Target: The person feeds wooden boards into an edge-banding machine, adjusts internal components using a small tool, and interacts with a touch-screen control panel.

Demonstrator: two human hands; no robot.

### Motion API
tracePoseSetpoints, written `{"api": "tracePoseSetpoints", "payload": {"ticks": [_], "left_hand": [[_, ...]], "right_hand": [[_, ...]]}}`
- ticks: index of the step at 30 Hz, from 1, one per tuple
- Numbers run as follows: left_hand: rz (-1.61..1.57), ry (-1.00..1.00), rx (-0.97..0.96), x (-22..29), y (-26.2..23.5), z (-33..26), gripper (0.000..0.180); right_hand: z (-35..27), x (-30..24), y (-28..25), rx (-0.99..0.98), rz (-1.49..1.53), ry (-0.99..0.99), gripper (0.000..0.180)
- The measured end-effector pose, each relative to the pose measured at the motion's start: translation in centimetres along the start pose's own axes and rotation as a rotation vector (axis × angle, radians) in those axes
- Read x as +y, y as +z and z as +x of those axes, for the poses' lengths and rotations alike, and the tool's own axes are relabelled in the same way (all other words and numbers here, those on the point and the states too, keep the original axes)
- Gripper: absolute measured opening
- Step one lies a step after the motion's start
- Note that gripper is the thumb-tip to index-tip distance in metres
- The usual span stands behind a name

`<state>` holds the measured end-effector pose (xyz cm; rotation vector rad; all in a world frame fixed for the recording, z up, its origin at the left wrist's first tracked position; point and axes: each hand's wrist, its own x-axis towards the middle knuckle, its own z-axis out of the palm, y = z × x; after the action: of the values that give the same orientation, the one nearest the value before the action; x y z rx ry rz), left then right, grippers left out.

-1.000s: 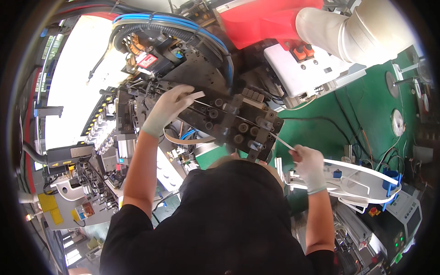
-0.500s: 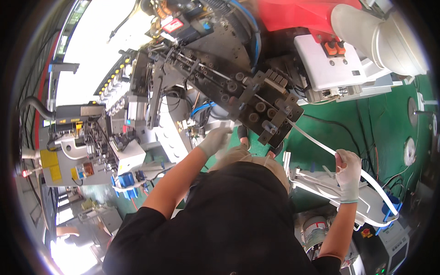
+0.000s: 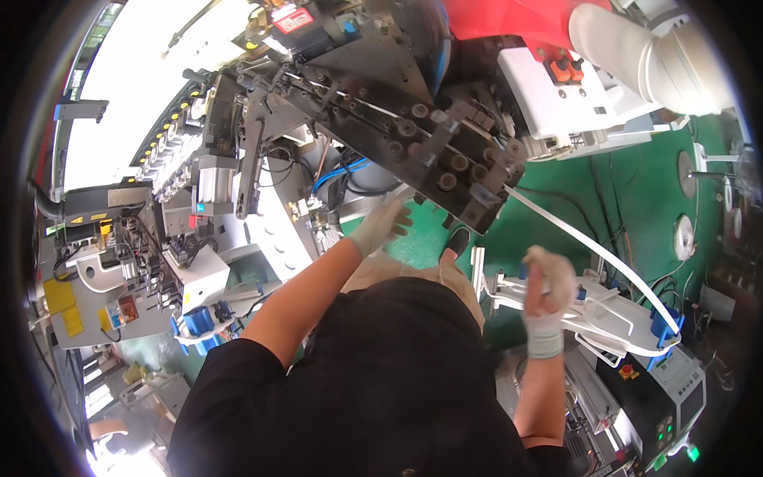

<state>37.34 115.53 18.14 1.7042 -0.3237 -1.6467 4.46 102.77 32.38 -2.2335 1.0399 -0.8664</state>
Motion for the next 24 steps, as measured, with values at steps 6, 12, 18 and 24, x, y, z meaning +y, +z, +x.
{"api": "tracePoseSetpoints", "payload": {"ticks": [6,12,18,24], "left_hand": [[0.288,0.369,0.059,4.5,-10.1,-9.7,0.043],[0.412,1.221,0.399,5.7,-24.9,-17.1,0.021],[0.68,1.167,0.735,5.7,-33.0,-18.4,0.013],[0.853,1.057,0.697,6.8,-33.4,-17.3,0.017]], "right_hand": [[-5.9,-3.3,18.1,-0.424,0.615,0.629,0.041],[-4.6,1.4,31.2,-0.019,0.585,0.858,0.043],[-4.2,2.3,33.2,0.137,0.322,0.891,0.04],[-4.1,1.8,34.2,0.348,0.393,0.99,0.018]]}}
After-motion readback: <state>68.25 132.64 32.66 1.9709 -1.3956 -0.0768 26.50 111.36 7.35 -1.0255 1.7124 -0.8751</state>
